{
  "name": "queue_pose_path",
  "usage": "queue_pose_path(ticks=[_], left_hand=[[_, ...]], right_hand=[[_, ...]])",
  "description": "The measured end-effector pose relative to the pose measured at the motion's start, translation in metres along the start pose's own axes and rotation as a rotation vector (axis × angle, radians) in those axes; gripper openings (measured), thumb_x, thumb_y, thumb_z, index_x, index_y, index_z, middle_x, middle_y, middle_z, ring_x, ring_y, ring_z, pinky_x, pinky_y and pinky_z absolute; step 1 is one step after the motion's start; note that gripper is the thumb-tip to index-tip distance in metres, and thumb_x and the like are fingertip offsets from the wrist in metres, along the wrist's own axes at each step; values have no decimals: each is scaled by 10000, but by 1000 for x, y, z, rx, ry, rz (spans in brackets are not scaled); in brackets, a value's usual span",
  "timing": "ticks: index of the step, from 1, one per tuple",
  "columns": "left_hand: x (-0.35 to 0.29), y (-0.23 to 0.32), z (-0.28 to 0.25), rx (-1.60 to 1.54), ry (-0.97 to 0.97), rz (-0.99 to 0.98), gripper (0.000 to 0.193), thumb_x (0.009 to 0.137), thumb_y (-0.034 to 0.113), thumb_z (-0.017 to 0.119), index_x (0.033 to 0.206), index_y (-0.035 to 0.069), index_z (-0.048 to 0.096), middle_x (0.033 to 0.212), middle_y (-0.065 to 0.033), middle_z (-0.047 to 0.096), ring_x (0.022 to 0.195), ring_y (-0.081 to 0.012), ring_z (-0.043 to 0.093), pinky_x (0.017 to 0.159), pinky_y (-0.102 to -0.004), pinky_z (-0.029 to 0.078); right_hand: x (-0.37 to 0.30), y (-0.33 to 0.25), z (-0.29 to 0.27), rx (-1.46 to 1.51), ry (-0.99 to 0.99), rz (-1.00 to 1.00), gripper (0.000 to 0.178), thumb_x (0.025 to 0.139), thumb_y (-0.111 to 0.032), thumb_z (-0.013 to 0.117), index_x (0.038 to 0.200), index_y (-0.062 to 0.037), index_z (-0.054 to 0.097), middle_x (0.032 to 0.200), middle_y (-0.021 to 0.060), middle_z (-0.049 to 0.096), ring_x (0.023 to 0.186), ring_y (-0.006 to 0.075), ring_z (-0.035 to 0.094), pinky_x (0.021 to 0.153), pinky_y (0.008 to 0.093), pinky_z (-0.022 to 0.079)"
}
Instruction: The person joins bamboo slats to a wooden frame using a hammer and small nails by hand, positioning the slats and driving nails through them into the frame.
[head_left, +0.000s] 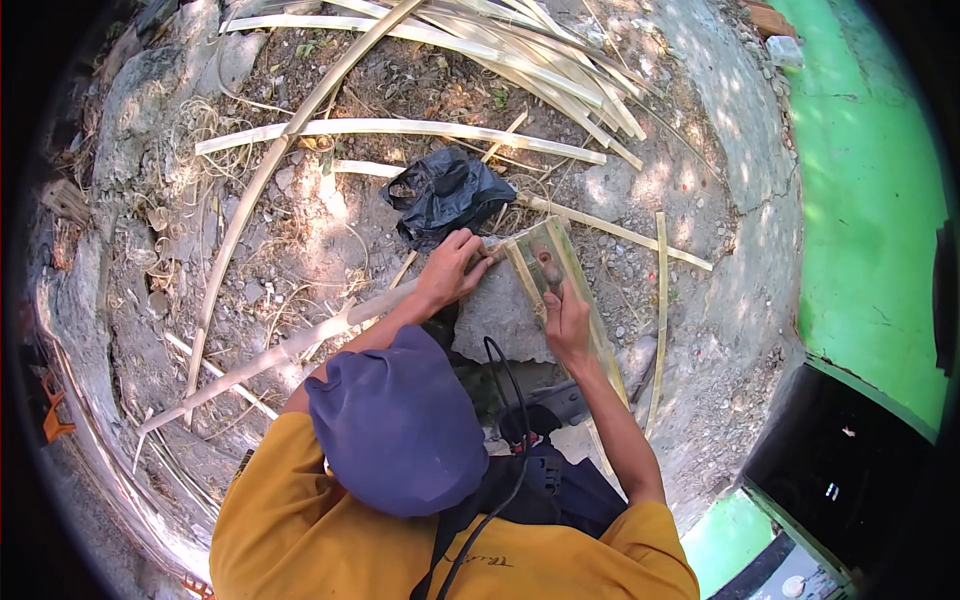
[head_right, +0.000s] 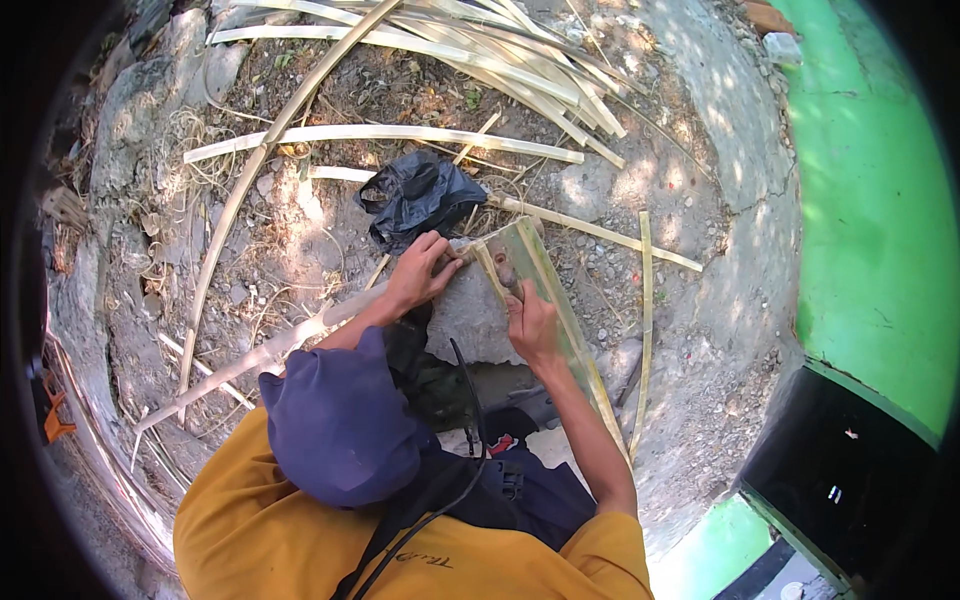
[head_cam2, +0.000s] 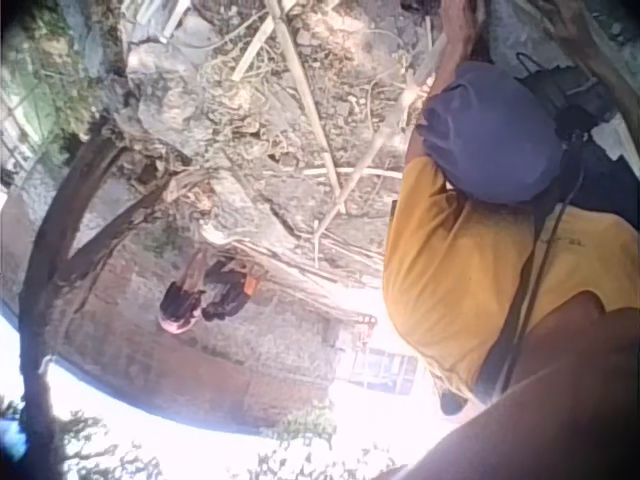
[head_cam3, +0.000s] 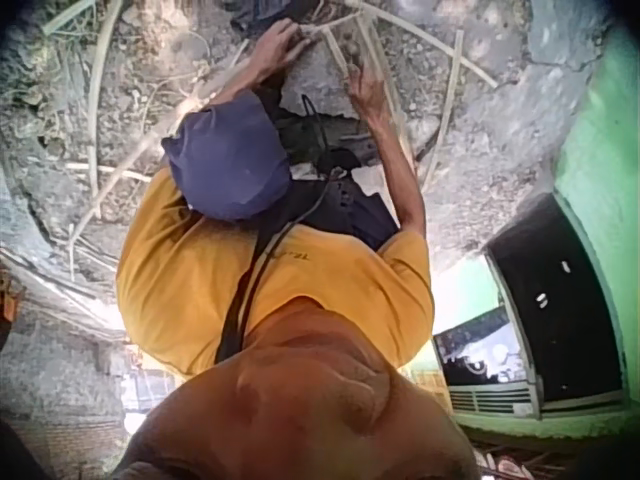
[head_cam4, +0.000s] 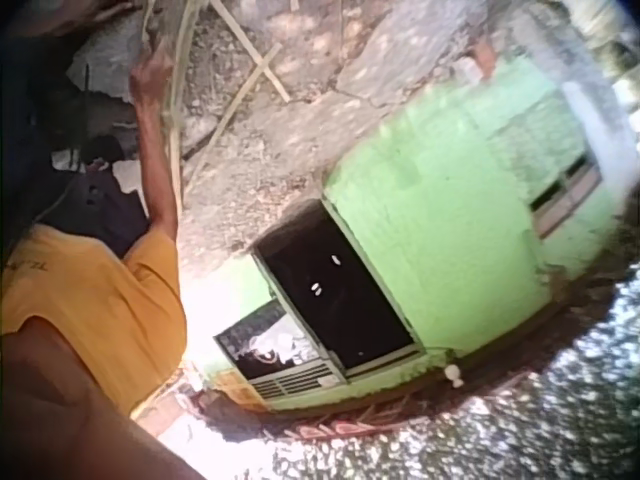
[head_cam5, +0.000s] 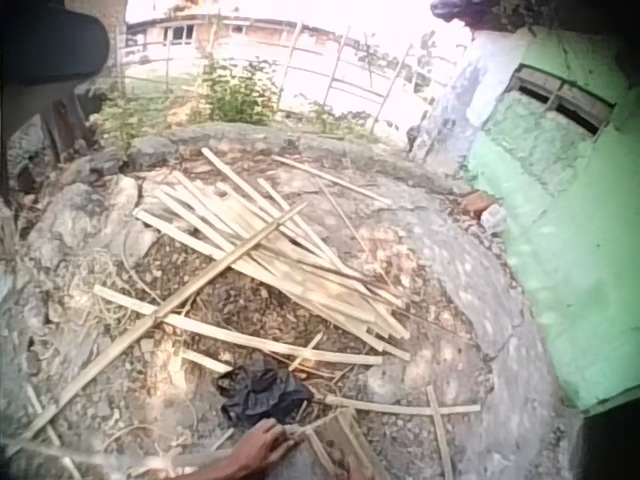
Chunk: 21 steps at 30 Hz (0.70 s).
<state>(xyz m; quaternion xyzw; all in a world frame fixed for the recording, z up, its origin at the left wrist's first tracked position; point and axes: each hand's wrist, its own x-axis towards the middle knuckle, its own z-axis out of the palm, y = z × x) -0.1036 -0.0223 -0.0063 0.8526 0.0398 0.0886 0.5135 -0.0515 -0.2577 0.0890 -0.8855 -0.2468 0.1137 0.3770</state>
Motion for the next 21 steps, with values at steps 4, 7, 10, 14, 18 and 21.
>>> queue_pose_path(ticks=[4,7,10,14,18,21], left_hand=[[0,4,-1,-25,-17,0,212,898,161,768,919,25,607,905,-130,548,904,-353,585,779,-460,496],[3,-2,-1,26,6,20,211,894,162,772,907,26,611,897,-132,549,896,-357,590,768,-459,497],[-4,0,0,15,8,38,208,890,159,773,912,28,613,895,-133,547,889,-361,594,760,-461,499],[2,2,-1,3,1,0,209,877,155,780,905,31,614,886,-131,556,870,-363,598,751,-461,504],[9,6,-3,11,25,18,220,862,149,789,893,34,604,879,-122,573,871,-352,606,749,-456,507],[1,1,-1,65,2,32,202,865,130,781,890,40,601,882,-111,583,886,-340,614,743,-453,505]], right_hand=[[-4,14,20,-129,-117,73,249,1089,-266,540,1065,-18,544,698,281,601,700,536,647,578,580,455],[0,3,24,-199,-195,185,252,1088,-279,529,1034,-33,536,677,295,615,694,533,649,588,611,465],[-10,-4,26,-19,50,32,301,1090,-334,516,1052,-37,549,671,307,618,692,532,649,600,626,468],[-4,1,27,-141,-55,140,279,1080,-291,544,1069,-13,562,687,300,615,707,541,650,598,602,474],[10,10,29,-220,-114,237,288,1087,-278,540,1026,2,566,676,289,587,687,548,634,583,587,447],[15,-2,11,-110,154,76,322,1093,-307,525,1007,-2,575,671,281,575,678,530,625,589,572,431]])
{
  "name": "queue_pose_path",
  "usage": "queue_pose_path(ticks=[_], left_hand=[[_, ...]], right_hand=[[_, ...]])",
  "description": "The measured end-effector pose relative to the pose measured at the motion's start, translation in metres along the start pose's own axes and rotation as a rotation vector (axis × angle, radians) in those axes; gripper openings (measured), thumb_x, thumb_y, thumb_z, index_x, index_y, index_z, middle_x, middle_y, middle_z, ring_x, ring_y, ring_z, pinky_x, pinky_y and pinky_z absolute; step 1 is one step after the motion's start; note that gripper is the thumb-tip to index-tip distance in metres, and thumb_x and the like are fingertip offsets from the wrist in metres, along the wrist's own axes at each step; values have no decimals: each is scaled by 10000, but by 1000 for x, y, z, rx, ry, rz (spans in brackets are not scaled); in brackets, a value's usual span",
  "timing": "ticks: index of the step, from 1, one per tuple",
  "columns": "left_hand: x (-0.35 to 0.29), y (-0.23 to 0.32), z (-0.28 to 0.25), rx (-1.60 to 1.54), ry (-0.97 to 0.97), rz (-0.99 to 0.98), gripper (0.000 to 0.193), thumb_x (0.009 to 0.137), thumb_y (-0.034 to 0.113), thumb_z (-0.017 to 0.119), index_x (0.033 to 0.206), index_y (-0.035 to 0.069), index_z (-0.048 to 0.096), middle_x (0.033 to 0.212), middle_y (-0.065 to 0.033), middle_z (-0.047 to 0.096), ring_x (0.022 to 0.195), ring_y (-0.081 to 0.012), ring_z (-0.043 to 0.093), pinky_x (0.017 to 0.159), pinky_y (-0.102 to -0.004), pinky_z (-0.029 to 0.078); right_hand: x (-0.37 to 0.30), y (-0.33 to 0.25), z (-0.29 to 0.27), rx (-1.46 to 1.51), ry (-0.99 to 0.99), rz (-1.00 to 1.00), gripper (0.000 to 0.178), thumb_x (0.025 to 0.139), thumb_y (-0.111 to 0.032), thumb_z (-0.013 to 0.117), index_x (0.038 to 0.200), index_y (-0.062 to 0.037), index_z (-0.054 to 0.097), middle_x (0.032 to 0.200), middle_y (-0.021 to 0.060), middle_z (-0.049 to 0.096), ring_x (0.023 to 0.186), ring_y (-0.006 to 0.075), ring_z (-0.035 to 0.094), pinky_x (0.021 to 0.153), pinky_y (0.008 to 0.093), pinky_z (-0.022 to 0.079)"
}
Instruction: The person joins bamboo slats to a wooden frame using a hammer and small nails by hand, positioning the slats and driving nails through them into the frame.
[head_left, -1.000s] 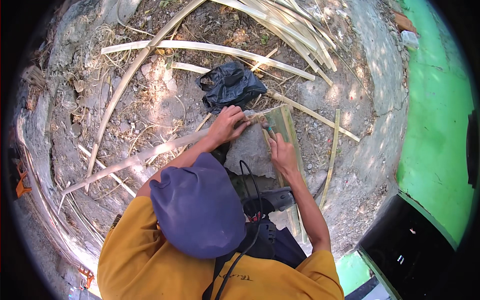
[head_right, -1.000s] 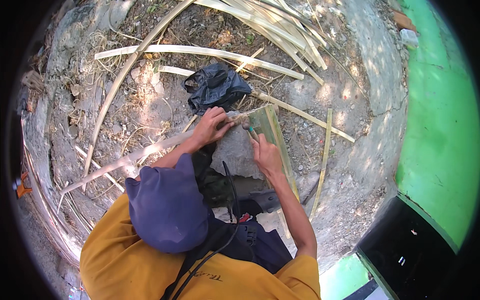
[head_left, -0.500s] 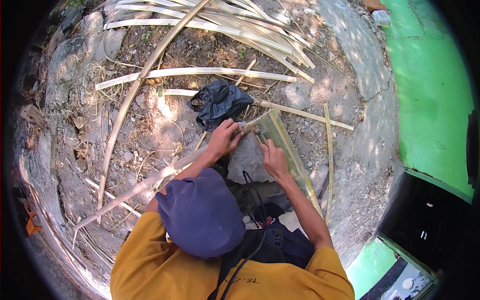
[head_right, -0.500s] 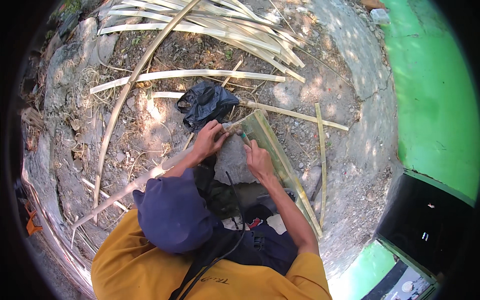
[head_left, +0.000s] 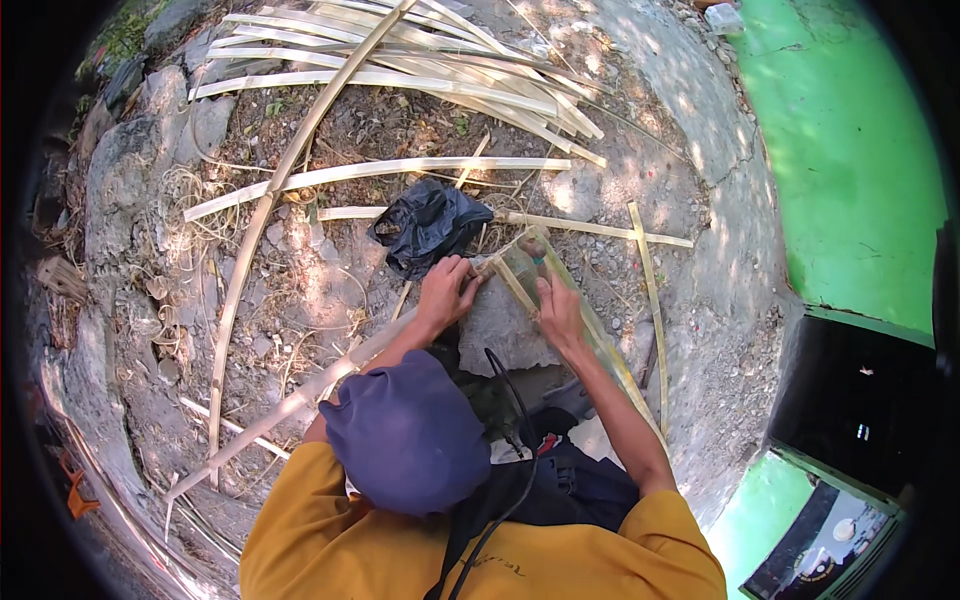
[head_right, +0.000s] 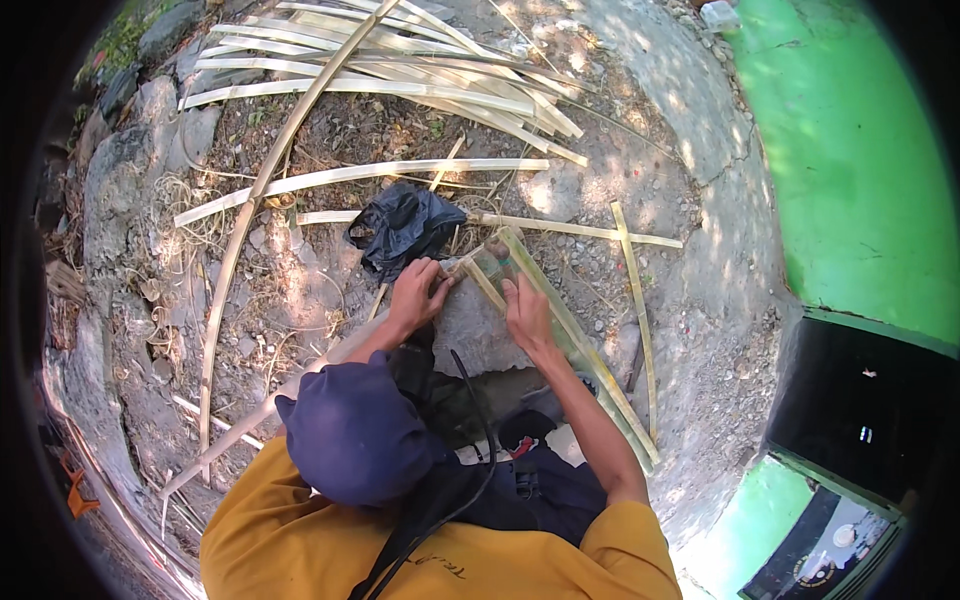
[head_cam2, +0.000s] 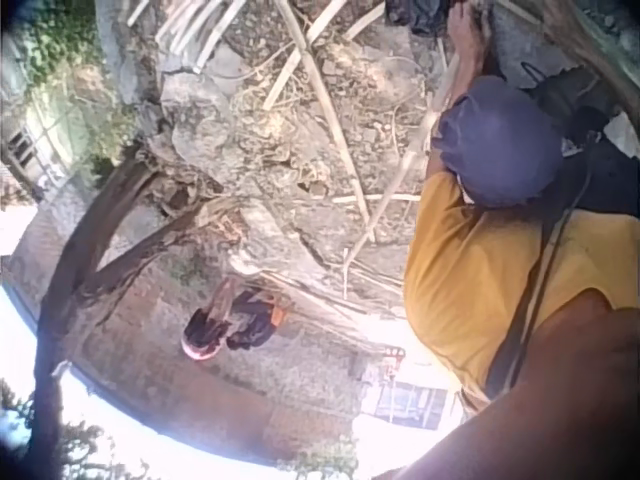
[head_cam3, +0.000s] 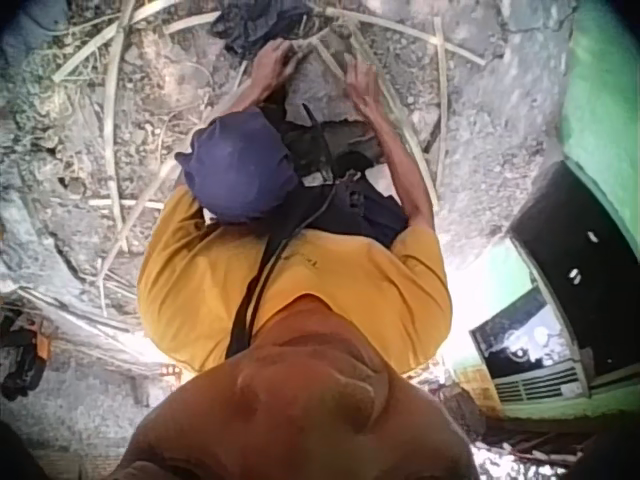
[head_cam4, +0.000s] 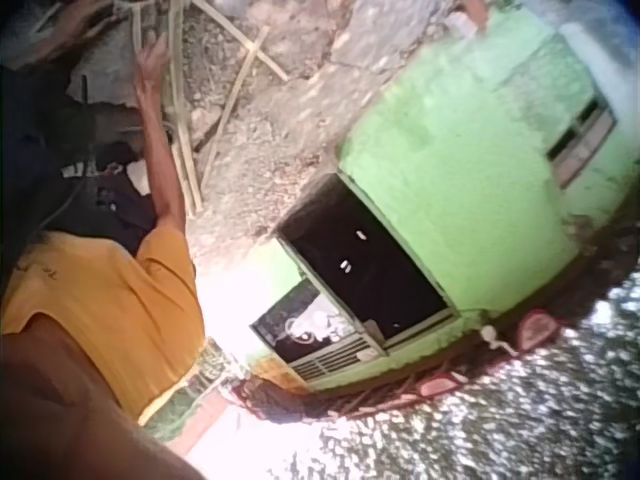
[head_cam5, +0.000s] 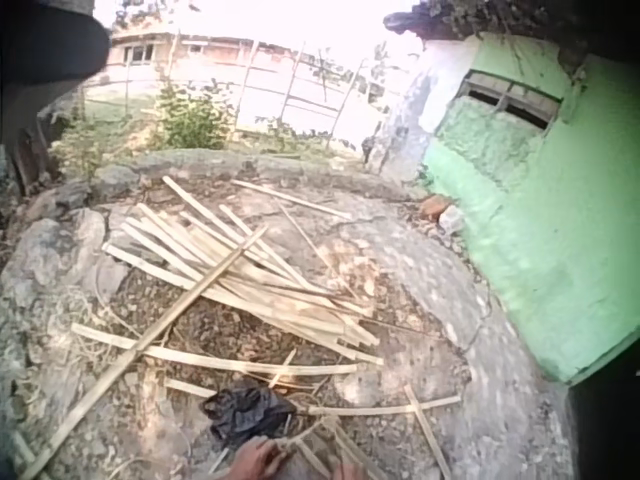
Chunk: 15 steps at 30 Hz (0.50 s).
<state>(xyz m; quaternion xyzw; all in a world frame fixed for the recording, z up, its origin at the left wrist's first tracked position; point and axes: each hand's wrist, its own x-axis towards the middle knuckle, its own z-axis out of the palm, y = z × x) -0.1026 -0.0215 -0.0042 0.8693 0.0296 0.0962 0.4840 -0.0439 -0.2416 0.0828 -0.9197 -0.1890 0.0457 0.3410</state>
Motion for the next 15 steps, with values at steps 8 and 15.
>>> queue_pose_path(ticks=[8,15], left_hand=[[11,14,-6,90,-34,-285,638,794,489,876,1081,52,511,1034,-162,568,919,-378,624,766,-497,522],[-4,8,-24,29,-232,-411,650,829,467,851,1130,27,479,1064,-235,640,948,-457,675,800,-538,529]], right_hand=[[51,29,-95,-142,-2,261,377,1024,-367,656,956,-3,581,670,176,610,599,364,614,586,470,439],[19,103,-55,-218,100,228,493,822,-435,864,951,-25,624,793,131,652,713,273,640,683,416,506]])
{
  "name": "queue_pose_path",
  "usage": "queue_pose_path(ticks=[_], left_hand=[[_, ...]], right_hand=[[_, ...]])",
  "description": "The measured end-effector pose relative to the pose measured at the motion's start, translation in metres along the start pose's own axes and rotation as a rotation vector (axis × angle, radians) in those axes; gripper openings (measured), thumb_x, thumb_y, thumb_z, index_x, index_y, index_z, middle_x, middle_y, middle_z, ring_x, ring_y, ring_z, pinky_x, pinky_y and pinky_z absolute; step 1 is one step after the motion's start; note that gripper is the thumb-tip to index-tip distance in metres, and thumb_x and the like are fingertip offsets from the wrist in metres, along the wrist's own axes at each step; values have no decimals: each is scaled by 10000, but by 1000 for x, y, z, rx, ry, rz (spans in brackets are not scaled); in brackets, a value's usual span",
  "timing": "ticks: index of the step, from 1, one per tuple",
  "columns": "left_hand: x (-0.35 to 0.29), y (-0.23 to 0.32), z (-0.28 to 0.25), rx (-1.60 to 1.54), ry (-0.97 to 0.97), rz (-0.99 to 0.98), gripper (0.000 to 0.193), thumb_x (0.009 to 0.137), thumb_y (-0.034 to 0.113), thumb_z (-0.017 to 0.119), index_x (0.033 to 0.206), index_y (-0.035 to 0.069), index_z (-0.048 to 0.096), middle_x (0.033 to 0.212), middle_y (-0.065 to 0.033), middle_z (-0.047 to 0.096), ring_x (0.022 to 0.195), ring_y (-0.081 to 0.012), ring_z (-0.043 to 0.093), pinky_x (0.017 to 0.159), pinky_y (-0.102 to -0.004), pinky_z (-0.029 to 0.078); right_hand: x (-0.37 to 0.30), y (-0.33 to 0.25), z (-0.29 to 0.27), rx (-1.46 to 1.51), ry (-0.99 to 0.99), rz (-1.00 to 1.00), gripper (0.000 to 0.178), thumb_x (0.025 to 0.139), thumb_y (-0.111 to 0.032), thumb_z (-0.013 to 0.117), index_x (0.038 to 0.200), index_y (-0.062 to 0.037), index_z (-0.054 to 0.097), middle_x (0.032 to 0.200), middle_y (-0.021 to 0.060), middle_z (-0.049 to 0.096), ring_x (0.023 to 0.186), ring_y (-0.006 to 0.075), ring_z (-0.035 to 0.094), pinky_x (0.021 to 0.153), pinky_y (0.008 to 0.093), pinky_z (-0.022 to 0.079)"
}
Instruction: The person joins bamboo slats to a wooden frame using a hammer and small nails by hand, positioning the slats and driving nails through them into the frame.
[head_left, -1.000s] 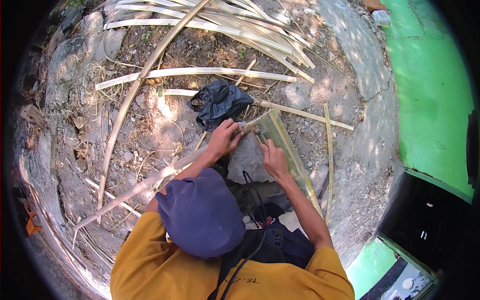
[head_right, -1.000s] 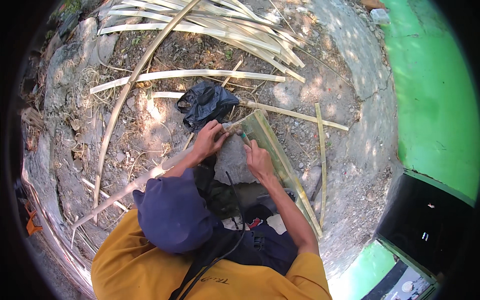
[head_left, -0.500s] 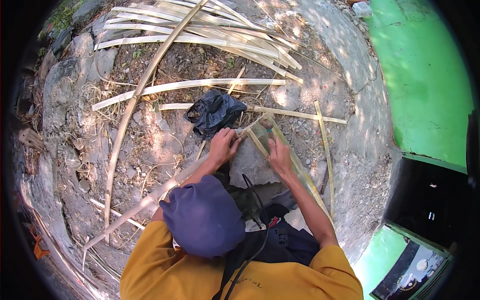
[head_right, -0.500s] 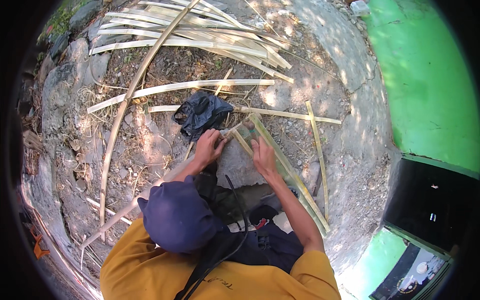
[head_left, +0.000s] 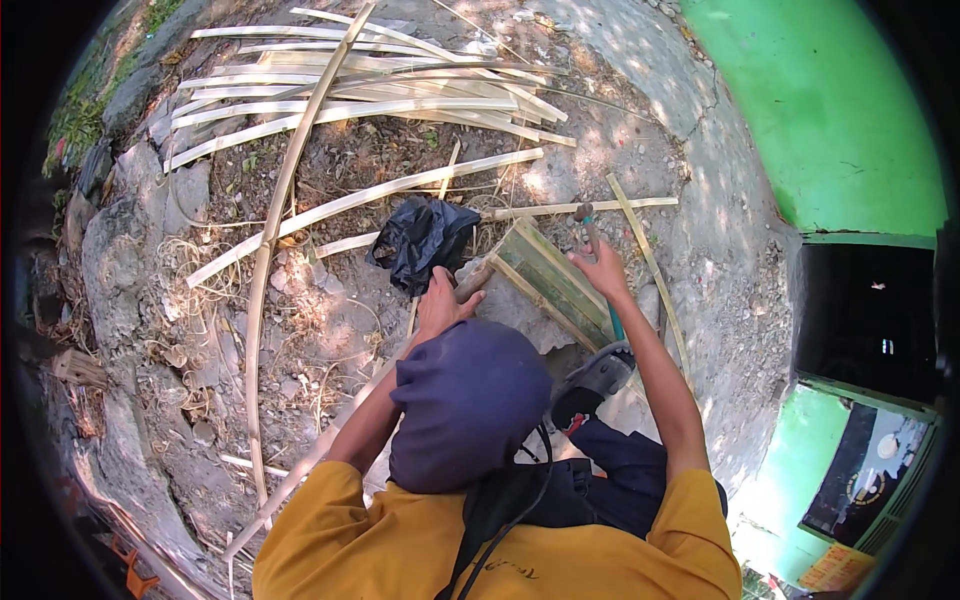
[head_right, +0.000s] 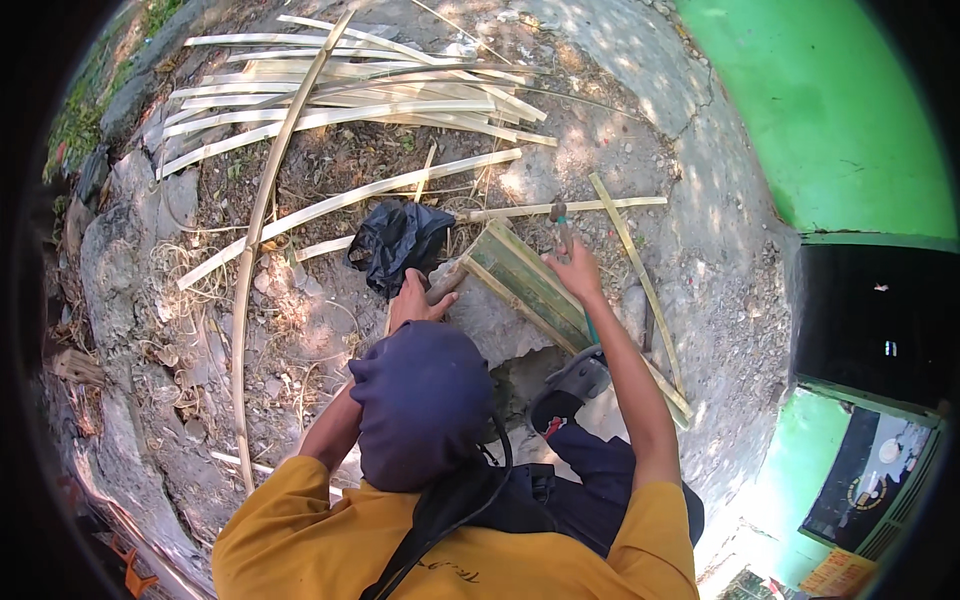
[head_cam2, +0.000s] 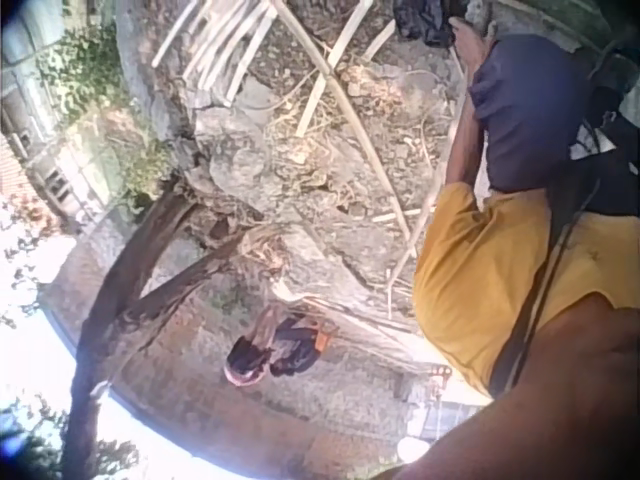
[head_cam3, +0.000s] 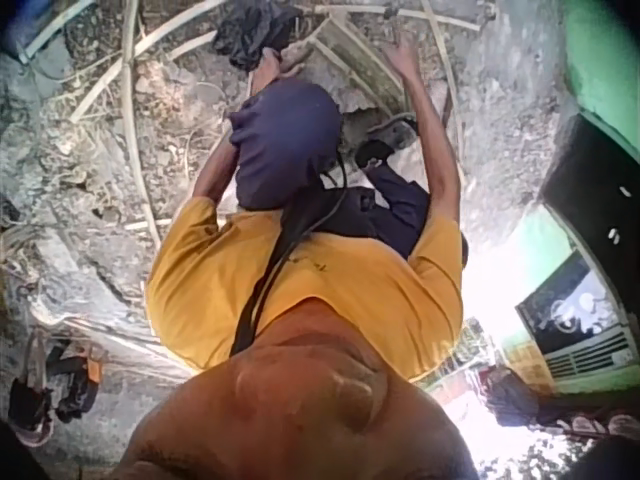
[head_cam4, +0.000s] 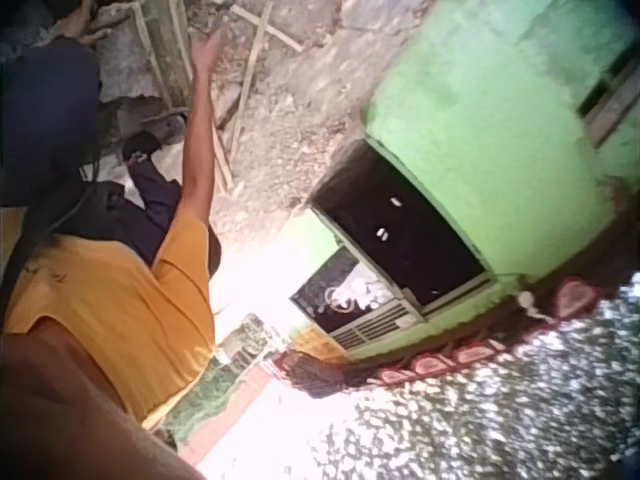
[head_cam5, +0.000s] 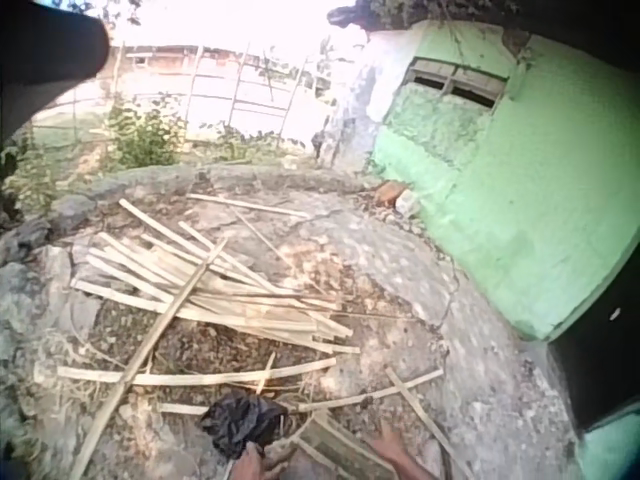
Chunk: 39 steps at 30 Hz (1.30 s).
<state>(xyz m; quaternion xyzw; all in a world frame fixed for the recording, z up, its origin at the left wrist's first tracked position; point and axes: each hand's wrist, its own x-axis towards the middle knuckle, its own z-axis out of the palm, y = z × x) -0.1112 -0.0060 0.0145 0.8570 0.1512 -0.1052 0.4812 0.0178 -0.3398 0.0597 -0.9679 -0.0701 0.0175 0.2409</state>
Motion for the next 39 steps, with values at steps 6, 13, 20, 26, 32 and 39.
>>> queue_pose_path(ticks=[6,13,20,26,32,39], left_hand=[[1,-12,-4,-73,-111,44,428,918,303,784,1081,-16,551,934,-266,706,926,-461,698,799,-511,527],[-2,48,-51,39,-351,-13,711,888,650,720,1035,-45,748,778,-210,709,749,-369,724,737,-474,553],[-2,106,-57,-253,-596,-143,837,901,802,611,939,-28,716,628,-75,633,547,-213,698,505,-361,578],[-11,144,-65,-380,-665,-96,699,1039,619,583,581,102,477,515,4,451,393,-109,434,380,-316,404],[-53,273,-136,-217,-466,-10,699,1014,578,648,543,84,496,477,-1,456,378,-108,486,377,-288,412],[-83,332,-193,-76,-233,181,691,1023,518,658,524,52,551,435,1,483,369,-86,515,367,-255,385]], right_hand=[[3,-2,13,98,-369,253,478,805,-382,910,864,-73,551,780,28,584,735,168,553,706,365,475],[18,-22,-42,247,-641,246,480,791,-205,930,881,-130,465,812,-45,470,752,108,463,686,305,405],[9,-36,-98,241,-641,71,433,779,-205,916,942,-92,531,864,-19,517,818,134,503,762,323,449],[3,-63,-165,350,-620,37,464,799,-315,921,924,-82,539,876,-9,531,827,128,507,762,321,448],[-29,-45,-296,210,-262,181,473,894,-422,834,865,-73,516,765,-18,504,750,124,501,689,338,424],[-137,50,-333,269,30,296,420,827,-195,894,908,-70,502,1116,159,738,718,86,558,678,286,475]])
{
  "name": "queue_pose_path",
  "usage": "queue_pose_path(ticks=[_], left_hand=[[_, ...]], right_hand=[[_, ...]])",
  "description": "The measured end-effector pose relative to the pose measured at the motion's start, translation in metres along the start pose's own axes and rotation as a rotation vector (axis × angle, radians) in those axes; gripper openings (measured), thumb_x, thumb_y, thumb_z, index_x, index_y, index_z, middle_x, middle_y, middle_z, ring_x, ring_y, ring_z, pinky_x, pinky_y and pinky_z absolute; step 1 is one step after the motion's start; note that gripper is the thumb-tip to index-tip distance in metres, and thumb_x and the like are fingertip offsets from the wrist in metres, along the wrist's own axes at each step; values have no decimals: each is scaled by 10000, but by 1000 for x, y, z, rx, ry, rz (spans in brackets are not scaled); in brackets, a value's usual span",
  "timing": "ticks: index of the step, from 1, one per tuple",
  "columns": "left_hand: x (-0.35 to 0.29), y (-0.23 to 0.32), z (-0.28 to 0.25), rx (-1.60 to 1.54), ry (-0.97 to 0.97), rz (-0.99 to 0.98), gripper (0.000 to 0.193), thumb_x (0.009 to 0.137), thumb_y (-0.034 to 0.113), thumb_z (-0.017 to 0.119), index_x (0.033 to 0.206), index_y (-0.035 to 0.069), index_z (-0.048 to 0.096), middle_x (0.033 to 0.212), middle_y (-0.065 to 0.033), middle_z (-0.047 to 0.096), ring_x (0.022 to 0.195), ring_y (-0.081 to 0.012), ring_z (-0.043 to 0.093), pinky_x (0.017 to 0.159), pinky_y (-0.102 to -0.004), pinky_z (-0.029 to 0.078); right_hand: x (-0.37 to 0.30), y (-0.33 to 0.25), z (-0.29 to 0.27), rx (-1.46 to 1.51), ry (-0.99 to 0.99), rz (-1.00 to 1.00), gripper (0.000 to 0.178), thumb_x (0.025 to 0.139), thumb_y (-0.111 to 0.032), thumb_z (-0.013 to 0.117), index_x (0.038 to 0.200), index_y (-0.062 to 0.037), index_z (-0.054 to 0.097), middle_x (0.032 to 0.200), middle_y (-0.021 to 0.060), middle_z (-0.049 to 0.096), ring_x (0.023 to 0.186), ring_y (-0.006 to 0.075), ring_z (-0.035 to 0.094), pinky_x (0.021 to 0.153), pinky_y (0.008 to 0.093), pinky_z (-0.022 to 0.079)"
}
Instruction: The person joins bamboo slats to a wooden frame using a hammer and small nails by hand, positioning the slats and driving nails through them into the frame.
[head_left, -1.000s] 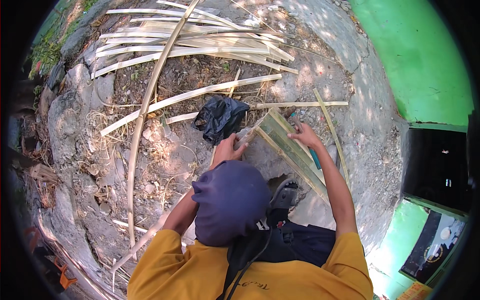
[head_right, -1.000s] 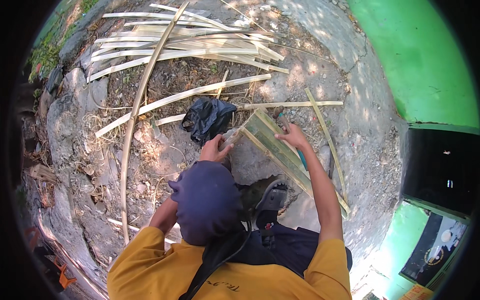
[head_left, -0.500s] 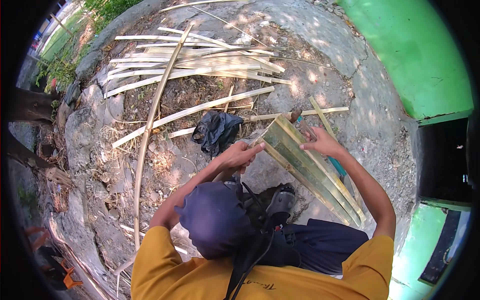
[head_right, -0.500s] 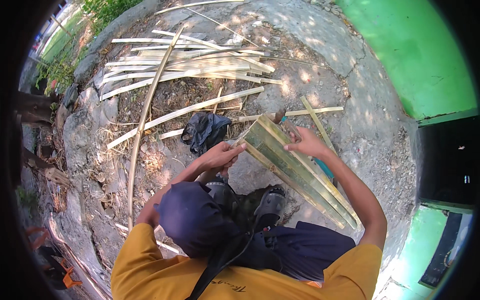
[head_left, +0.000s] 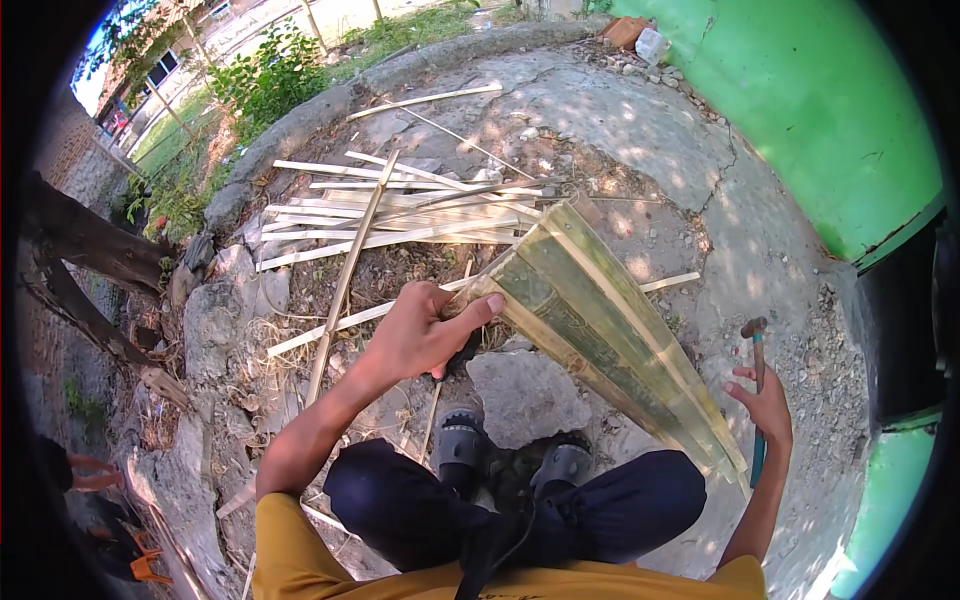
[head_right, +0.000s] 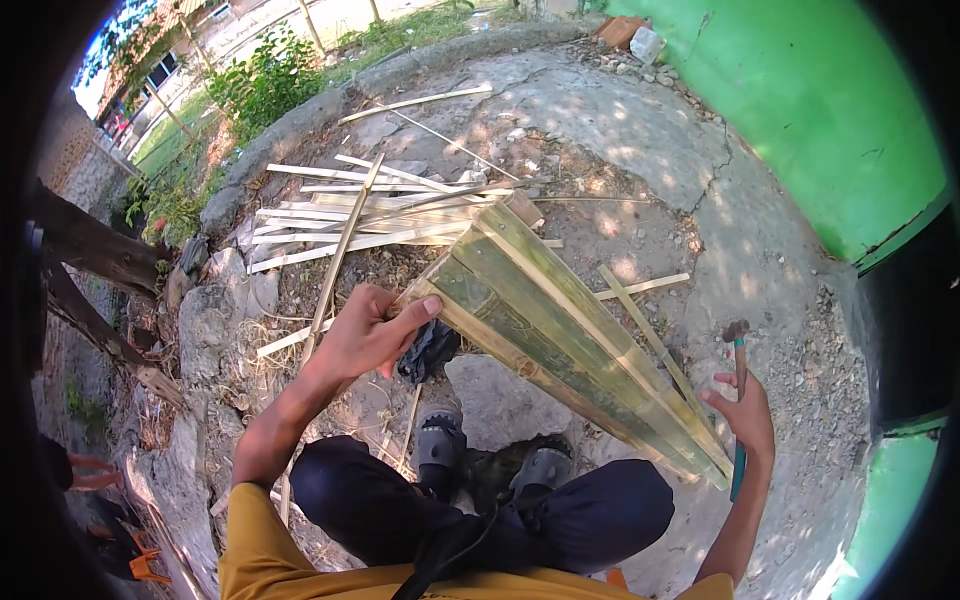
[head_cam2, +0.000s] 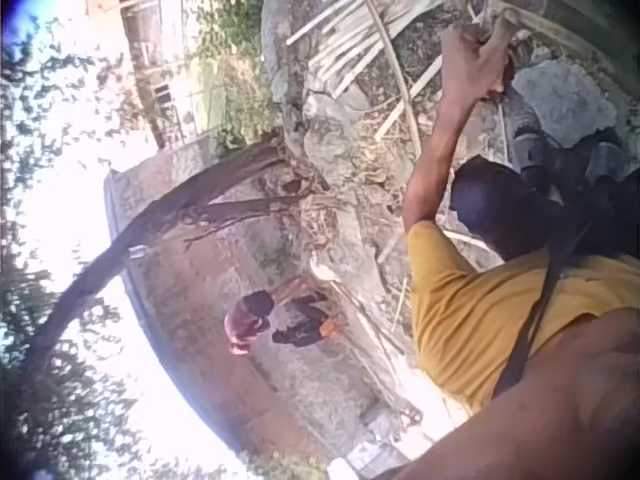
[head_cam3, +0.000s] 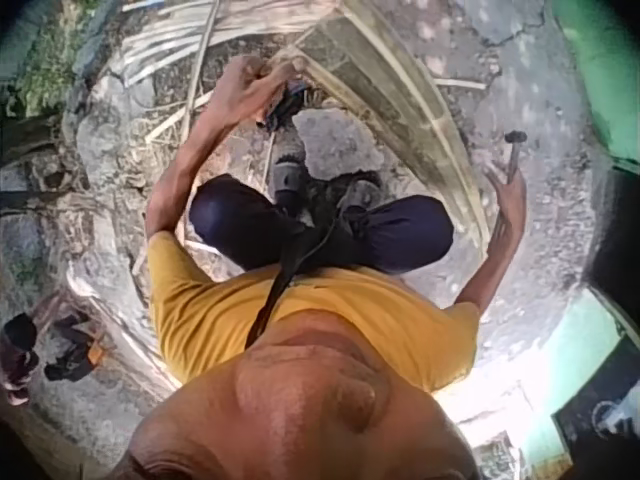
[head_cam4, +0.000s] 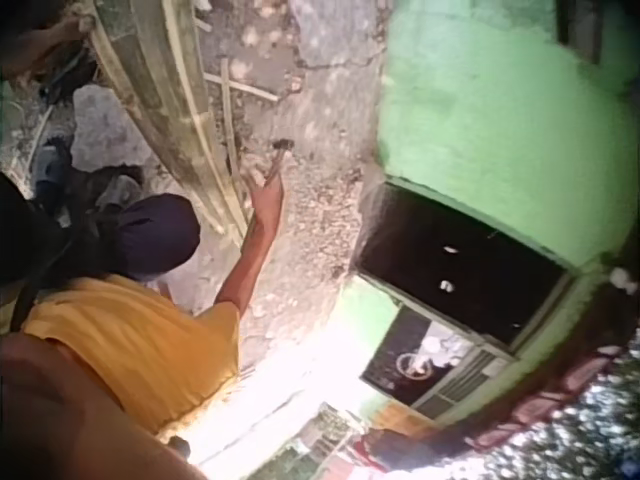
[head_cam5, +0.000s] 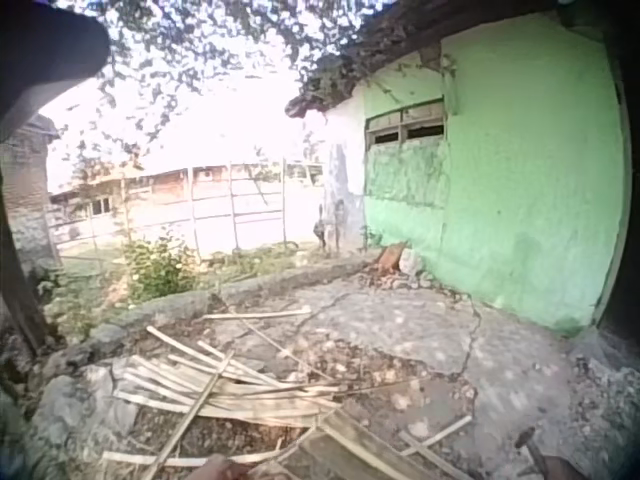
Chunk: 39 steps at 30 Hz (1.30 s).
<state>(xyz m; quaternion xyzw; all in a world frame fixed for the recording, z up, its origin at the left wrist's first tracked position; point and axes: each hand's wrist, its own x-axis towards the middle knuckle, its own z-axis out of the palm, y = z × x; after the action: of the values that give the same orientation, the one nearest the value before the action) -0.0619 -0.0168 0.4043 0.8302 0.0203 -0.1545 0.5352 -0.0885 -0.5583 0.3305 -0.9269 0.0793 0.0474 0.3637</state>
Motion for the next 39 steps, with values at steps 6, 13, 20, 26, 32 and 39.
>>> queue_pose_path(ticks=[6,13,20,26,32,39], left_hand=[[-8,21,-5,1,-4,28,679,1037,488,652,511,64,576,418,1,495,363,-76,505,371,-232,375],[-54,68,-30,-12,138,71,639,1013,499,701,564,58,590,460,19,491,384,-65,496,380,-241,353],[-126,135,-73,68,565,368,627,1091,478,560,602,93,487,494,50,375,414,-41,344,401,-256,250],[-140,174,-52,220,956,488,510,1105,445,566,741,89,548,579,78,401,486,-11,332,444,-226,213],[-94,114,-7,844,727,490,279,1076,285,610,989,21,636,620,-121,574,553,-322,593,527,-431,413],[-21,-30,81,567,-109,351,322,1072,282,599,1155,22,427,766,-243,626,726,-494,636,619,-558,464]], right_hand=[[-40,77,21,433,-240,288,555,664,-18,941,1000,-88,505,1066,61,678,819,91,563,753,289,502],[-13,24,0,234,-179,86,599,609,30,936,921,-135,452,876,-58,504,776,71,478,694,267,436],[130,-101,-29,375,42,-410,568,726,44,890,916,-164,397,831,-96,426,757,26,441,634,222,410],[303,-240,25,203,512,-825,525,791,-149,905,1230,21,673,1154,124,760,1043,237,717,911,387,541],[324,-249,142,752,98,-442,265,922,-146,700,1154,-18,711,973,100,767,707,160,645,686,339,529],[230,-137,196,752,-196,-165,247,993,-268,687,809,-114,626,574,-62,472,438,49,384,410,277,257]])
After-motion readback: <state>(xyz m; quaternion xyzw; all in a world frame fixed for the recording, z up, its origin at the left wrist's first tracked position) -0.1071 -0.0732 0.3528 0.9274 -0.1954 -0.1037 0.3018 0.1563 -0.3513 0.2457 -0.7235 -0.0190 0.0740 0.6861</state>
